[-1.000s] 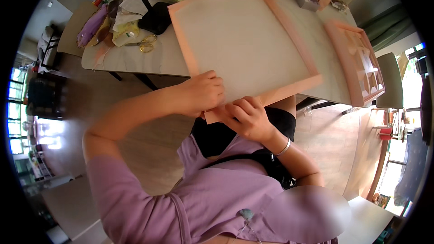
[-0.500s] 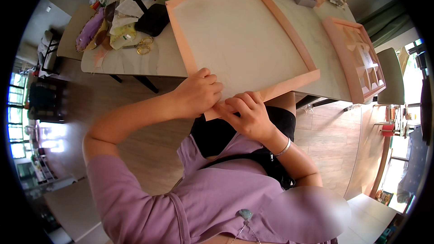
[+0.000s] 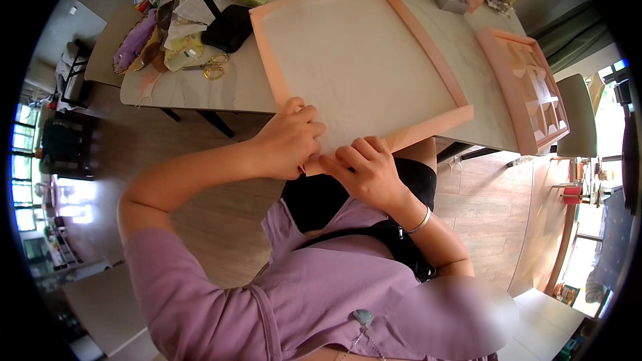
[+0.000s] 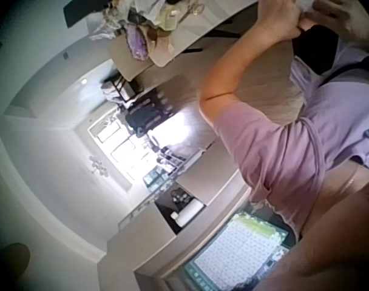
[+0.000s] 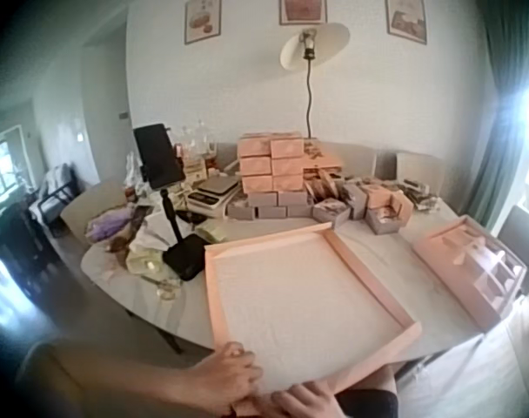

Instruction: The person assembles a pink cardboard box by folding the side flaps and securing them with adhesive strips. They then place a decorative pink insert with geometric compartments into the assembled box frame. The task is performed by hand on a table surface.

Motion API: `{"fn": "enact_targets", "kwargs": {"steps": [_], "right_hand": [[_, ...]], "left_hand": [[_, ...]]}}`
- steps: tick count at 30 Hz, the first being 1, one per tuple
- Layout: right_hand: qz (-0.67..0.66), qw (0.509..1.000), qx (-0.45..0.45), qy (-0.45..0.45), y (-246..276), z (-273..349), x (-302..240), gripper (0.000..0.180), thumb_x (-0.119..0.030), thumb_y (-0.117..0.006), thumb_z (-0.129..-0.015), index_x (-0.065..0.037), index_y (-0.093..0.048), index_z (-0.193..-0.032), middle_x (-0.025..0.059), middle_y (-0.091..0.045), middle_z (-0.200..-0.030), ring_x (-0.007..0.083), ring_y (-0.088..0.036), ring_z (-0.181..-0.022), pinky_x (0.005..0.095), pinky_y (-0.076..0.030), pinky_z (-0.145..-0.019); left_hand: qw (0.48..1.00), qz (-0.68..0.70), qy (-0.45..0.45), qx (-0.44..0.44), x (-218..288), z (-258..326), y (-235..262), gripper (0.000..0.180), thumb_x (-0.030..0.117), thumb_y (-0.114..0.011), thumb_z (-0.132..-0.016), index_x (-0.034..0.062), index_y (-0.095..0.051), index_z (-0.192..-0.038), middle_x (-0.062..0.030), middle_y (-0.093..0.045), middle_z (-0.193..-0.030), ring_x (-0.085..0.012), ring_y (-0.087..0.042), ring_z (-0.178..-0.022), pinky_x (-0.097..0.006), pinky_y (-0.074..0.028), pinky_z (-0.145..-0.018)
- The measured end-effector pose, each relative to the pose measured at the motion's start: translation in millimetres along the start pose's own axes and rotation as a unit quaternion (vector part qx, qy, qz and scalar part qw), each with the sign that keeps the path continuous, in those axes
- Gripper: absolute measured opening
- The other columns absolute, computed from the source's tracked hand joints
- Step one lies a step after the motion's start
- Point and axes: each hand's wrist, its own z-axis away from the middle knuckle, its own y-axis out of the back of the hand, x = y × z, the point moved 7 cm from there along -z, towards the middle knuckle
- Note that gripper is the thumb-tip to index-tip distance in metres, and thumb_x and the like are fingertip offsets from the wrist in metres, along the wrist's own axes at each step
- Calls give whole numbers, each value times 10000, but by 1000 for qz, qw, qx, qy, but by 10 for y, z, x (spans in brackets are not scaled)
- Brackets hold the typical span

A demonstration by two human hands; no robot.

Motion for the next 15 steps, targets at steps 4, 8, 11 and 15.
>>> {"fn": "enact_targets", "kwargs": {"steps": [4, 8, 11, 15], "right_hand": [[-16, 1000, 1, -7, -16, -18, 58, 214, -118, -712, -709, -132, -683, -920, -5, -511, -821, 180, -550, -774, 337, -454, -762], [-31, 999, -34, 5, -91, -15, 92, 92, -139, -658, -765, -108, -619, -843, 11, -470, -793, 186, -521, -782, 341, -439, -734], [-34, 998, -55, 3, -105, -50, 73, 85, -142, -654, -759, -108, -617, -828, 15, -482, -800, 188, -522, -782, 334, -436, -725], [-59, 998, -28, 3, -94, -151, 59, 71, -145, -647, -767, -103, -592, -781, 24, -490, -797, 191, -531, -761, 330, -442, -688]], "left_hand": [[997, 5, -11, 82, 3, 46, 94, 263, 299, -820, -710, 107, -641, -723, -21, -549, -790, -237, -557, -888, -516, -393, -993], [977, 46, -144, 147, 131, 161, 177, 314, 322, -831, -714, 101, -616, -775, -24, -551, -827, -237, -565, -915, -509, -444, -986], [976, 161, -100, 104, -33, 133, 116, 282, 284, -829, -717, 99, -622, -768, -28, -572, -845, -244, -557, -886, -439, -465, -950], [986, 67, -37, 147, 113, 162, 75, 242, 227, -815, -721, 86, -623, -767, -41, -579, -851, -257, -556, -871, -420, -465, -915]]}}
